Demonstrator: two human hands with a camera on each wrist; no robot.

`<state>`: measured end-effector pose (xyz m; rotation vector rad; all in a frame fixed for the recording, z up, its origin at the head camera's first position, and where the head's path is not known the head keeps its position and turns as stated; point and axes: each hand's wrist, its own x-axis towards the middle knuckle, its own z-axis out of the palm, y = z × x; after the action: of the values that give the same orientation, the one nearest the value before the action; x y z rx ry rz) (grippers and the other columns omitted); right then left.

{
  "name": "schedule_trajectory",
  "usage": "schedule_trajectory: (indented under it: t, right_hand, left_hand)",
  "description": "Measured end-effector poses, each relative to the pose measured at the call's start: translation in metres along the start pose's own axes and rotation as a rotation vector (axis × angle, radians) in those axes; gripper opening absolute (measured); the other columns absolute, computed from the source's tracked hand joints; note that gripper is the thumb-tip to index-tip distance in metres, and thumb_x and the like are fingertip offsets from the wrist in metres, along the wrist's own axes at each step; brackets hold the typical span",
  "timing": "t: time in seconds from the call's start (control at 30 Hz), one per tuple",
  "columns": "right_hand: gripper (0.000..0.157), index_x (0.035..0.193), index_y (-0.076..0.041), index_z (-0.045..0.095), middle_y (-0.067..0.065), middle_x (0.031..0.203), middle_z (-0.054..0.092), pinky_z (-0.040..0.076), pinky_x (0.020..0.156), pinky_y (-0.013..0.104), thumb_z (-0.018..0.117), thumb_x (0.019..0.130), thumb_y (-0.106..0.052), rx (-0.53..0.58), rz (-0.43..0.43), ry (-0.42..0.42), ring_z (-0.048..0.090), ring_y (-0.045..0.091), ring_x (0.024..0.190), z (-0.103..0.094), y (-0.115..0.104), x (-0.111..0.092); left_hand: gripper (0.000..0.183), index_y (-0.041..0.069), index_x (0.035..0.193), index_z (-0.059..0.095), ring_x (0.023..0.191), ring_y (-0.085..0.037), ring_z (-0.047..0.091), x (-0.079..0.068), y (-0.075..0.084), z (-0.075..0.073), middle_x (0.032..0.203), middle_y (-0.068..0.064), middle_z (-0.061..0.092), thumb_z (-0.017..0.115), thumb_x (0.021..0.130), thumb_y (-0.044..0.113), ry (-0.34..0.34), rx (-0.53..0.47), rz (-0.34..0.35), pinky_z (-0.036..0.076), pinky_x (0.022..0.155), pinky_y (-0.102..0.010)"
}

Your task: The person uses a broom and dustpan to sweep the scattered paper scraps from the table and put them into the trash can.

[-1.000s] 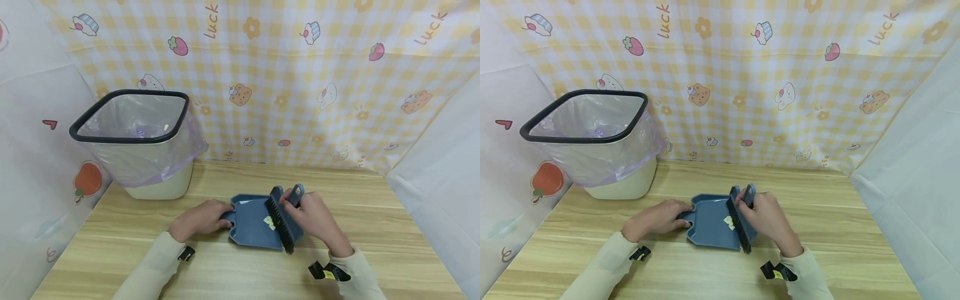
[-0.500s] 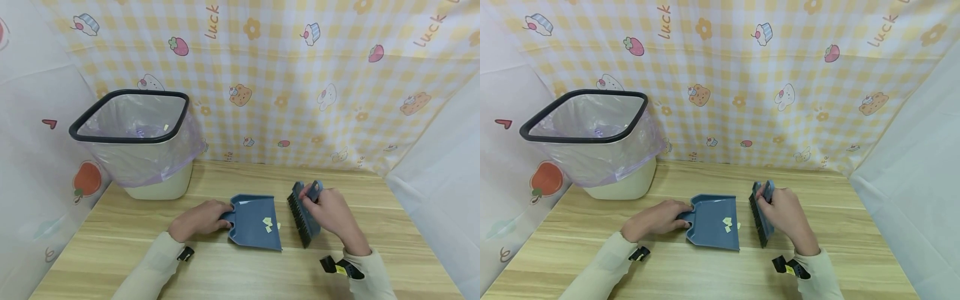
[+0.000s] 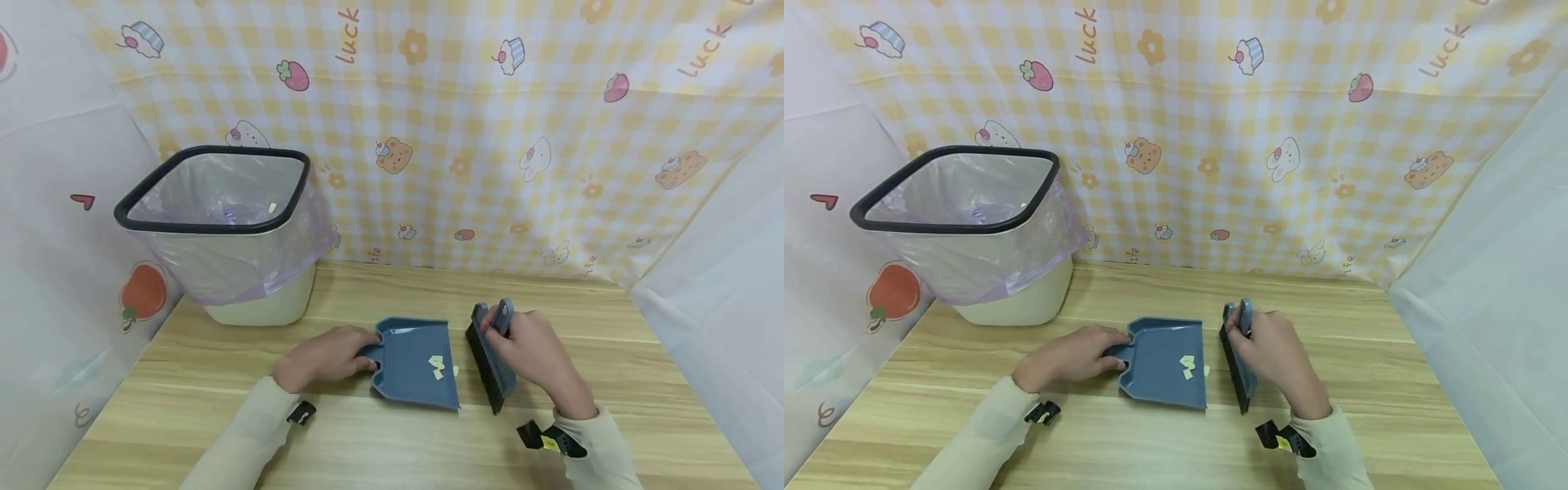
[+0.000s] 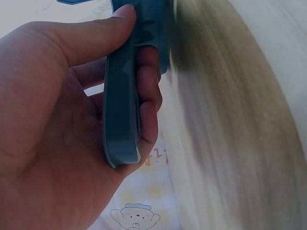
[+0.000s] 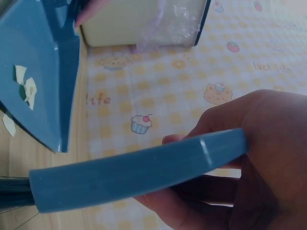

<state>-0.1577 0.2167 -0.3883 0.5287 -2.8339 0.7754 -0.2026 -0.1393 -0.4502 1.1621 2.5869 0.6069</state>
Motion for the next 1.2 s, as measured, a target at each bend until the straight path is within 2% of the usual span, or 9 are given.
schedule_trajectory:
  t: [0.1,0.3,0.5,0.6,0.67,0.83,0.9,1.07,1.2]
  right_hand:
    - [0.012,0.101,-0.012,0.078,-0.015,0.055,0.053,0.039,0.05,0.028,0.068,0.104,-0.009,0.003,0.008,-0.005,0.04,0.004,0.046,0.001,-0.001,0.0]
    - [0.011,0.102,-0.012,0.079,-0.014,0.061,0.059,0.043,0.052,0.029,0.068,0.104,-0.009,0.014,0.015,-0.002,0.047,0.005,0.049,0.004,-0.004,0.001]
    - [0.012,0.102,-0.013,0.079,-0.015,0.061,0.059,0.042,0.052,0.029,0.068,0.105,-0.01,0.01,-0.006,0.009,0.046,0.004,0.05,0.008,-0.005,0.002]
    - [0.012,0.102,-0.013,0.078,-0.015,0.062,0.058,0.041,0.052,0.029,0.067,0.105,-0.011,0.022,-0.014,0.005,0.046,0.004,0.05,0.01,-0.006,0.003]
    - [0.011,0.103,-0.013,0.078,-0.015,0.061,0.057,0.042,0.051,0.029,0.067,0.105,-0.011,0.035,-0.016,0.003,0.047,0.004,0.05,0.012,-0.007,0.003]
    - [0.01,0.102,-0.013,0.076,-0.013,0.059,0.054,0.042,0.052,0.03,0.067,0.106,-0.009,0.06,0.003,0.019,0.046,0.005,0.049,0.025,-0.01,0.007]
    - [0.01,0.101,-0.013,0.074,-0.013,0.058,0.051,0.041,0.051,0.029,0.067,0.106,-0.008,0.069,0.0,0.018,0.044,0.005,0.048,0.034,-0.013,0.008]
    - [0.011,0.099,-0.012,0.072,-0.014,0.057,0.043,0.037,0.047,0.025,0.064,0.107,-0.009,0.097,-0.022,-0.017,0.04,0.0,0.046,0.053,-0.021,0.008]
    - [0.012,0.102,-0.011,0.074,-0.015,0.057,0.044,0.036,0.046,0.025,0.064,0.107,-0.008,0.166,-0.022,0.048,0.039,0.0,0.045,0.054,-0.025,0.006]
  left_hand:
    - [0.029,0.0,0.131,0.072,0.115,-0.024,0.07,-0.001,-0.001,-0.001,0.122,-0.008,0.074,0.07,0.11,0.02,0.001,0.007,-0.011,0.058,0.102,-0.045]
    - [0.017,0.006,0.116,0.073,0.093,-0.013,0.062,-0.002,-0.004,-0.005,0.1,0.004,0.067,0.074,0.108,0.021,0.002,0.006,0.007,0.056,0.088,-0.038]
    - [0.011,0.01,0.106,0.071,0.083,-0.011,0.054,-0.002,-0.005,-0.006,0.088,0.008,0.056,0.075,0.107,0.019,-0.003,0.0,0.018,0.05,0.079,-0.033]
    - [0.011,0.009,0.106,0.071,0.08,-0.011,0.051,-0.002,-0.005,-0.005,0.086,0.007,0.055,0.075,0.107,0.019,-0.005,0.008,0.018,0.048,0.076,-0.033]
    - [0.016,0.005,0.114,0.073,0.083,-0.012,0.053,-0.001,-0.004,-0.004,0.091,0.004,0.06,0.075,0.107,0.019,-0.007,0.021,0.009,0.049,0.077,-0.034]
    - [0.036,-0.003,0.135,0.072,0.097,-0.015,0.063,-0.001,-0.002,-0.002,0.112,-0.007,0.073,0.075,0.107,0.02,-0.01,0.046,-0.027,0.057,0.089,-0.038]
    - [0.035,-0.003,0.134,0.073,0.093,-0.014,0.062,-0.001,-0.002,-0.002,0.107,-0.006,0.072,0.075,0.107,0.019,-0.01,0.045,-0.028,0.056,0.085,-0.036]
    - [0.023,0.002,0.122,0.074,0.078,-0.011,0.048,-0.001,-0.003,-0.003,0.088,0.005,0.056,0.075,0.107,0.018,-0.006,0.038,-0.011,0.044,0.072,-0.031]
    - [0.022,0.003,0.122,0.074,0.078,-0.011,0.048,-0.001,-0.003,-0.002,0.088,0.006,0.056,0.075,0.107,0.019,-0.008,0.044,-0.006,0.044,0.073,-0.031]
